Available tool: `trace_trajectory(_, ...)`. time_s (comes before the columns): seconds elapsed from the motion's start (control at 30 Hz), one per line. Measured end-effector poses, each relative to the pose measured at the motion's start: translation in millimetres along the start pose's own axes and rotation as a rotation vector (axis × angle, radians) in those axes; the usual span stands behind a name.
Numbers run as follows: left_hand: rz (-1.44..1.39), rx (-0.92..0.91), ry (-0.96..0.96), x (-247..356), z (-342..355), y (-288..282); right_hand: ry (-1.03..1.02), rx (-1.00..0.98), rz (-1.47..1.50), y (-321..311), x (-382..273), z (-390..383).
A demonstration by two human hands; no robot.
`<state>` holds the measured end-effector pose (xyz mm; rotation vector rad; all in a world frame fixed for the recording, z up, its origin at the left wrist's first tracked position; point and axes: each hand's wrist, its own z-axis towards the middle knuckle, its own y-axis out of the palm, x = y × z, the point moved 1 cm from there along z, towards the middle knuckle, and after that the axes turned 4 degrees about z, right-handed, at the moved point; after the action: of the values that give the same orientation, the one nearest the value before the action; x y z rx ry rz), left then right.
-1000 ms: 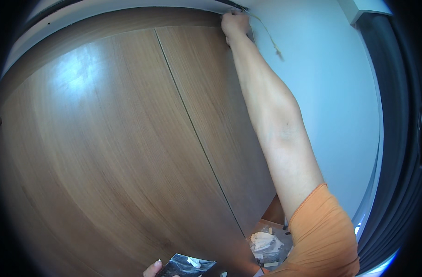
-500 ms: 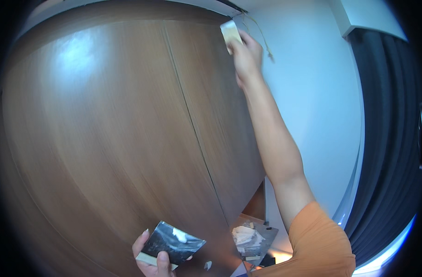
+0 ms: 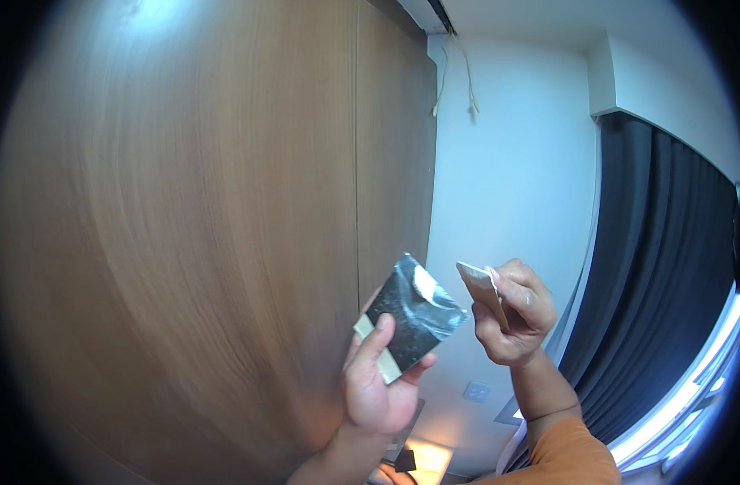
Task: The person repeatedly scoops white compound from a metal container with a small rectangular tool and applies it to the upper edge of a wooden cabinet where it meets the ceiling. The person works along the seam, smoothing the compound into the gap. The camera is head-mounted and shows the hands and tools clearly.
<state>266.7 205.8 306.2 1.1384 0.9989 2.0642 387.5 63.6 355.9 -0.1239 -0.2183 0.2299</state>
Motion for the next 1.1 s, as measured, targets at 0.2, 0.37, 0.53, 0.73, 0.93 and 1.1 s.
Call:
trace_trajectory(0.2, -0.073, -0.041, -0.102, -7.0, 17.3, -16.8, -0.020, -0.212, -0.168, -7.0, -12.8, 8.1)
trace_trajectory(0.37, -0.010, -0.075, -0.156, -2.5, 27.3, -28.3, -0.033, -0.321, -0.320, -9.1, -14.5, 20.2)
trace_trajectory(0.53, 0.022, -0.077, -0.146, -5.3, 26.7, -31.7, -0.066, -0.357, -0.426, -20.2, -17.5, 26.5)
trace_trajectory(0.73, 0.041, -0.111, -0.111, -8.4, 22.1, -30.0, -0.061, -0.477, -0.397, -27.0, -19.7, 25.1)
trace_trajectory(0.93, 0.077, -0.141, -0.088, -9.1, 21.7, -28.8, -0.051, -0.528, -0.431, -25.7, -26.2, 19.7)
trace_trajectory(1.1, 0.100, -0.094, -0.022, -9.2, 19.4, -28.0, -0.175, -0.598, -0.641, -29.1, -24.5, 24.4)
